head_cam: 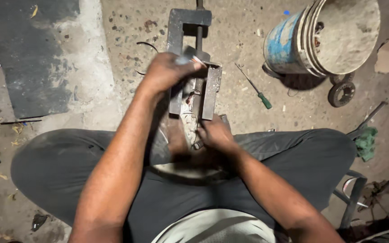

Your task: The person uses a hammer to repeatedly strike a motor stator clamped in a bench vise, dislodging copper windings and debris. The person removes the stator from the vise, inspects the damaged windings, and places the debris into a nearby bucket.

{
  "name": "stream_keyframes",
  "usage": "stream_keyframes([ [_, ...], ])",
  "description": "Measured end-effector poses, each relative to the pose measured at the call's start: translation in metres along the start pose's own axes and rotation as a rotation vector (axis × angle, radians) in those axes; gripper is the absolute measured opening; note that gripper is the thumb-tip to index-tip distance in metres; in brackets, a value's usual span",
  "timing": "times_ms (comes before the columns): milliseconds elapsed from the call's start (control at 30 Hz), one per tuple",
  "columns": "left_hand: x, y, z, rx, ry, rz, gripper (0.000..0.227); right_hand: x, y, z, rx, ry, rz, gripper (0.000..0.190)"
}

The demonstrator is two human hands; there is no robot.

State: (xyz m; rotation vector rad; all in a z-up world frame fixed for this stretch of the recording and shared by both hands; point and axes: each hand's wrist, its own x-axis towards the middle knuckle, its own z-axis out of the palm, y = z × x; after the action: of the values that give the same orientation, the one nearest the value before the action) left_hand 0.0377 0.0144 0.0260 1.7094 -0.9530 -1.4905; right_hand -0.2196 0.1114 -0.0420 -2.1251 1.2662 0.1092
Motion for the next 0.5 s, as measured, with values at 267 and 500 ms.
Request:
stream_keyframes([
  [267, 0.004, -0.017, -0.023, -0.537, 0.130, -0.091, 0.049, 0.067, 0.017, 0.042, -0.198, 0.250, -0.292, 0.069],
  [500, -0.001, -0.020, -0.025, -0.797, -0.098, -0.082, 0.053, 0.107, 0.022, 0.102, -0.367, 0.234, -0.044, 0.034],
])
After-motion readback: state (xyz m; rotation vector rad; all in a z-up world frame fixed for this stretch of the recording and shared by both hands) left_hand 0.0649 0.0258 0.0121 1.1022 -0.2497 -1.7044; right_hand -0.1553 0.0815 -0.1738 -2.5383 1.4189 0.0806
